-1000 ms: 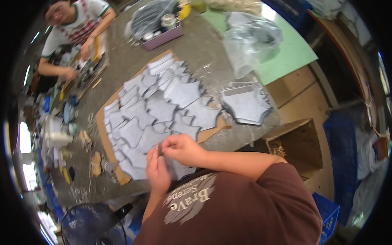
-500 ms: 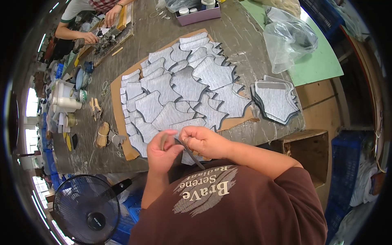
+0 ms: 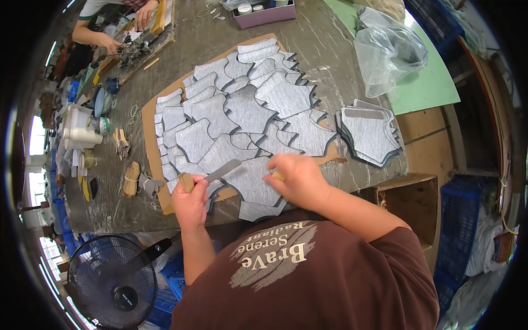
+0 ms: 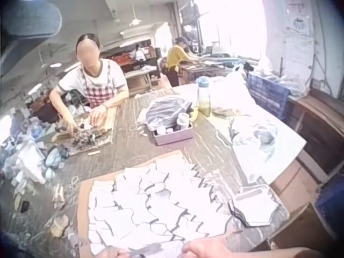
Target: The recorder is counting and stacking cut fabric components for shoe manufacturing at a workbench.
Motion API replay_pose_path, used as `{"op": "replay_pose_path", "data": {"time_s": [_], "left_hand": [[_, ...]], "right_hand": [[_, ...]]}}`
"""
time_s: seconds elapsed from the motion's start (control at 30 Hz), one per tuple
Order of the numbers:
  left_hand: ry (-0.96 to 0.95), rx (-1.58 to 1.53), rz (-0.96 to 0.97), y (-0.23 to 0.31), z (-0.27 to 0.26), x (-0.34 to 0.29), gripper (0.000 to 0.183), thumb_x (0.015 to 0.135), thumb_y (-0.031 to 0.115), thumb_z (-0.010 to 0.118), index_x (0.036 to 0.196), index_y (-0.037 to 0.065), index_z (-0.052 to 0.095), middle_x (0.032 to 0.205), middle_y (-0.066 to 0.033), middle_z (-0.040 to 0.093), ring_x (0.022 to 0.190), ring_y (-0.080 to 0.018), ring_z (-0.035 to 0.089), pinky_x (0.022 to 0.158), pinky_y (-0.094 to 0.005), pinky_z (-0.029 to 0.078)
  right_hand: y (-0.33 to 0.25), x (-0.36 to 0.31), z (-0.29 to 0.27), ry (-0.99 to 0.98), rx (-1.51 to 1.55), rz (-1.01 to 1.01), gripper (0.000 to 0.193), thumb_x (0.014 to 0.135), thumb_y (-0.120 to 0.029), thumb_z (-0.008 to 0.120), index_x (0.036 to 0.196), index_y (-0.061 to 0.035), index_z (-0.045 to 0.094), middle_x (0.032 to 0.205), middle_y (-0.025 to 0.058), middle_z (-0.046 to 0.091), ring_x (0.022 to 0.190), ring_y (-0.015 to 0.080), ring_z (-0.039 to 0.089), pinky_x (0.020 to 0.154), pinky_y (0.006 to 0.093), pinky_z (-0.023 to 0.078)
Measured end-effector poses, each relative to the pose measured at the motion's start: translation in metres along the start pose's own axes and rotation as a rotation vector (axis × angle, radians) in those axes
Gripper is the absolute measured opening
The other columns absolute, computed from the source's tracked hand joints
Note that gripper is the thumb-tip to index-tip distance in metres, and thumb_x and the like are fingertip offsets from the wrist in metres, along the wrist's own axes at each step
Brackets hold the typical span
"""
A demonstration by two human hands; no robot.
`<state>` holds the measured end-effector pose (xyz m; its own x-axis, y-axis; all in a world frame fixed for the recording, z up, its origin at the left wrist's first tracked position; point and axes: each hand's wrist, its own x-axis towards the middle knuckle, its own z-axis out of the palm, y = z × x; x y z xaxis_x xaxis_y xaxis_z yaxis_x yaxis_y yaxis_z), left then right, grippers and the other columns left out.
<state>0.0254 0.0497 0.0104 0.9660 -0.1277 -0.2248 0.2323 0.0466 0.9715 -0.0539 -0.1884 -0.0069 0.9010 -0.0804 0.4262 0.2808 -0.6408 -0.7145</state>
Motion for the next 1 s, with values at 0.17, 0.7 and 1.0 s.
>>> {"op": "replay_pose_path", "data": {"time_s": [0.17, 0.7, 1.0], "left_hand": [[-0.214, 0.285, 0.014, 0.006, 0.026, 0.016, 0.004, 0.079, -0.001, 0.067, 0.081, -0.001, 0.064, 0.071, 0.0026, 0.058, 0.065, -0.0032, 0.049, 0.058, -0.0194, 0.039], [-0.230, 0.350, -0.060, -0.006, 0.026, 0.024, 0.004, 0.080, 0.001, 0.067, 0.082, -0.001, 0.064, 0.072, 0.0037, 0.058, 0.064, -0.0030, 0.047, 0.058, -0.0198, 0.039], [-0.179, 0.566, -0.004, -0.003, 0.034, 0.022, 0.010, 0.078, 0.005, 0.069, 0.080, -0.004, 0.065, 0.065, 0.0005, 0.055, 0.059, -0.0062, 0.047, 0.054, -0.0232, 0.038]], "right_hand": [[0.004, -0.023, 0.012, -0.284, -0.371, -0.156, 0.031, 0.071, -0.014, 0.060, 0.102, -0.0115, 0.063, 0.070, 0.0009, 0.053, 0.064, 0.0188, 0.058, 0.052, 0.0316, 0.046], [0.001, -0.019, 0.012, -0.229, -0.370, -0.165, 0.027, 0.072, -0.014, 0.061, 0.098, -0.0115, 0.065, 0.089, 0.0033, 0.052, 0.065, 0.0161, 0.057, 0.052, 0.0289, 0.047], [0.002, -0.022, 0.015, -0.239, -0.423, -0.188, 0.024, 0.074, -0.015, 0.061, 0.097, -0.0098, 0.065, 0.113, 0.0033, 0.059, 0.063, 0.0134, 0.058, 0.053, 0.0279, 0.047]]}}
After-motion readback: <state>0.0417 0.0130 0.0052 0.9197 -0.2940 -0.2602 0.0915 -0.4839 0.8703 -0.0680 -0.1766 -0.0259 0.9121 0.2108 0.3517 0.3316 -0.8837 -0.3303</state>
